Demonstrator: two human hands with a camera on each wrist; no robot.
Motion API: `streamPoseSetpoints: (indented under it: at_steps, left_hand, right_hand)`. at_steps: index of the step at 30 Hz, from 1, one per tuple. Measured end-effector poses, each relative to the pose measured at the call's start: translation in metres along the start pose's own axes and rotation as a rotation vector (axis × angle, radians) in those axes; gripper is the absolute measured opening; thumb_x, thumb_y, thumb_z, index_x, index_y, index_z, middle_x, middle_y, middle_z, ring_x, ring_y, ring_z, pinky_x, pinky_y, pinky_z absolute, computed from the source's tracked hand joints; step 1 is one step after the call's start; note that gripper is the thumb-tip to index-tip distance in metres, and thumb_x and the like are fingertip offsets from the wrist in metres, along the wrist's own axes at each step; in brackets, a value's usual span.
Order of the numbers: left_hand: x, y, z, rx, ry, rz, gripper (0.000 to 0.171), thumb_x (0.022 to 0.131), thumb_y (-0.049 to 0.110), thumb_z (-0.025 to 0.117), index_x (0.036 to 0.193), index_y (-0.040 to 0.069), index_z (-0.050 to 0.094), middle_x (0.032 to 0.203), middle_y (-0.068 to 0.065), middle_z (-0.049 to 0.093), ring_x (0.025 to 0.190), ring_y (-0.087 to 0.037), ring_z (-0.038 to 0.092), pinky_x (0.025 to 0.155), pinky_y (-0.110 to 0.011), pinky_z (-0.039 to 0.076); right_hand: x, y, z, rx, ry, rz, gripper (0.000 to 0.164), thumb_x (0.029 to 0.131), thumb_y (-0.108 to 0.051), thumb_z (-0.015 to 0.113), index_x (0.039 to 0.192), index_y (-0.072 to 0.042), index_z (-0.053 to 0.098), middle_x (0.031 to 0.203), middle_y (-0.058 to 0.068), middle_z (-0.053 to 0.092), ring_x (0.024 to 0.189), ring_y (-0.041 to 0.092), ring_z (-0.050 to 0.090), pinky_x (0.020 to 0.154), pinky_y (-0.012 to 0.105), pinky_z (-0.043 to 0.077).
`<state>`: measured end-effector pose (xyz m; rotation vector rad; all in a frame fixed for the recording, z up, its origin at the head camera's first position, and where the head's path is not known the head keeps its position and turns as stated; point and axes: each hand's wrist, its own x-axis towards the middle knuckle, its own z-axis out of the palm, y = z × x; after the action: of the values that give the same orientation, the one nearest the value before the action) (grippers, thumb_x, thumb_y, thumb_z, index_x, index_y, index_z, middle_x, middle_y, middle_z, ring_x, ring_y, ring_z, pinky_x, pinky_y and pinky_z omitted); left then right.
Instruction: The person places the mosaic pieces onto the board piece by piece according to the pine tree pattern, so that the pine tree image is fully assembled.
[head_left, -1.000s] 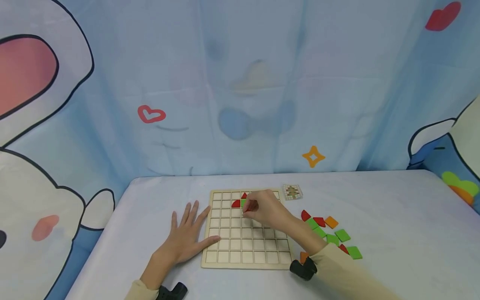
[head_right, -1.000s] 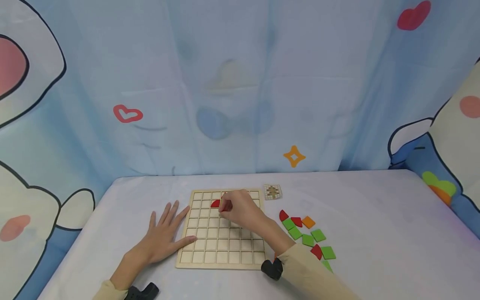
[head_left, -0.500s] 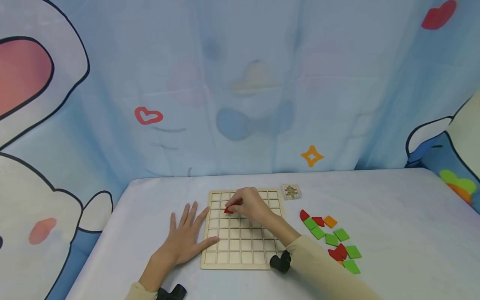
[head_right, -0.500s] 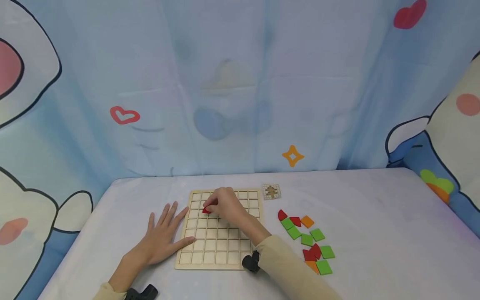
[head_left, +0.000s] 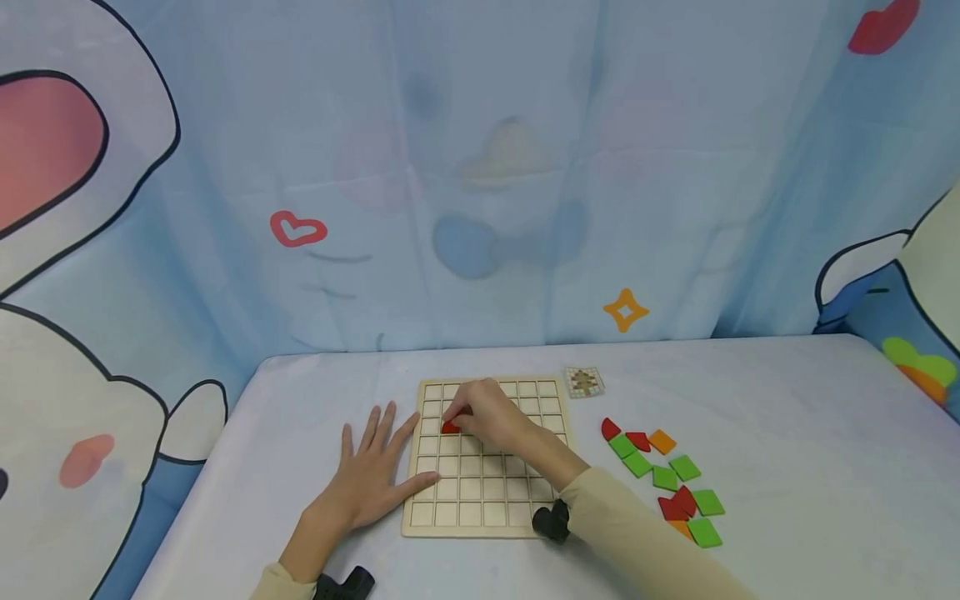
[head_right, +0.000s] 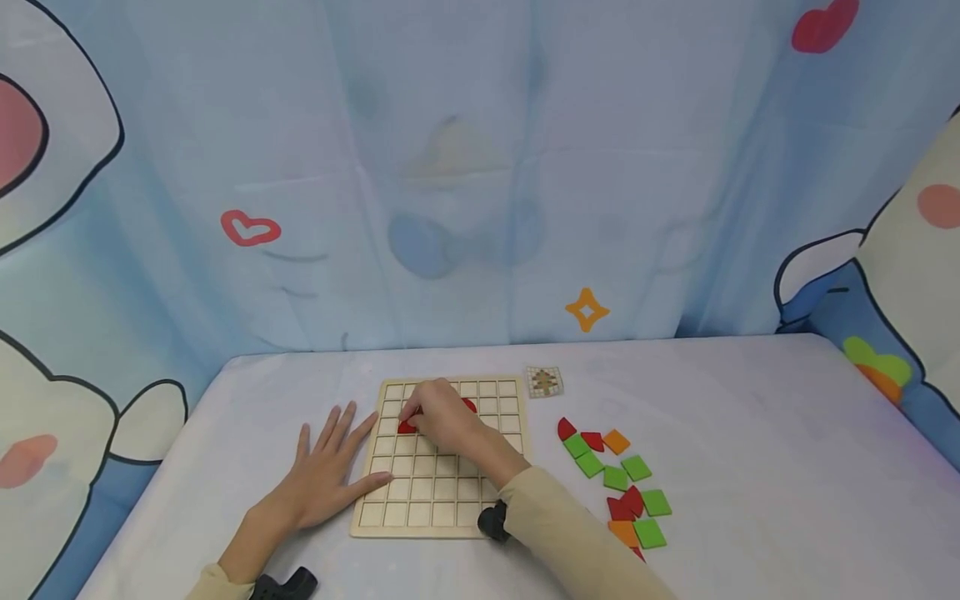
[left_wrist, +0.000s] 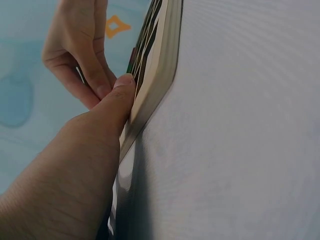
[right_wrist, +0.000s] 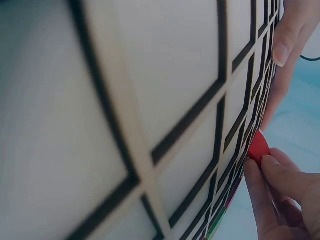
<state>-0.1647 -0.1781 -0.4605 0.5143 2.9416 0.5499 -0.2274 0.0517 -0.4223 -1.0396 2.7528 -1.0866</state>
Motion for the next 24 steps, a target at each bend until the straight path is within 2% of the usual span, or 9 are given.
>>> streamPoseSetpoints:
  at_steps: [6, 15, 21, 24]
  left_hand:
    - [0.001, 0.002, -0.001, 0.007, -0.005, 0.002, 0.09, 0.098, 0.069, 0.055, 0.169, 0.021, 0.024, 0.174, -0.019, 0.009, 0.16, -0.042, 0.001, 0.117, -0.077, -0.002]
    - [0.001, 0.002, 0.001, 0.009, -0.006, -0.002, 0.091, 0.098, 0.07, 0.055, 0.169, 0.022, 0.024, 0.174, -0.018, 0.008, 0.16, -0.041, 0.001, 0.118, -0.077, -0.002]
    - [0.001, 0.001, 0.002, 0.013, 0.002, 0.002, 0.091, 0.098, 0.069, 0.055, 0.168, 0.021, 0.025, 0.174, -0.019, 0.009, 0.16, -0.042, 0.002, 0.117, -0.077, -0.002]
    - [0.0, 0.001, 0.001, 0.008, 0.012, 0.0, 0.091, 0.097, 0.069, 0.057, 0.168, 0.02, 0.027, 0.174, -0.02, 0.011, 0.16, -0.042, 0.003, 0.117, -0.077, -0.002]
  right_hand:
    - [0.003, -0.006, -0.002, -0.022, -0.041, 0.053, 0.015, 0.093, 0.011, 0.071, 0.098, 0.003, 0.082, 0.1, 0.014, 0.078, 0.1, 0.03, 0.073, 0.085, 0.038, 0.061]
    - [0.005, -0.01, 0.001, -0.074, -0.082, 0.05, 0.016, 0.093, 0.016, 0.068, 0.098, 0.007, 0.081, 0.1, 0.018, 0.077, 0.102, 0.034, 0.073, 0.085, 0.039, 0.061]
    - [0.006, -0.012, 0.003, -0.156, -0.113, 0.051, 0.019, 0.094, 0.015, 0.066, 0.102, 0.006, 0.081, 0.107, 0.019, 0.076, 0.11, 0.033, 0.071, 0.088, 0.037, 0.061]
    - [0.007, -0.012, 0.004, -0.187, -0.117, 0.022, 0.019, 0.093, 0.016, 0.066, 0.101, 0.007, 0.081, 0.104, 0.019, 0.074, 0.106, 0.032, 0.071, 0.085, 0.034, 0.061]
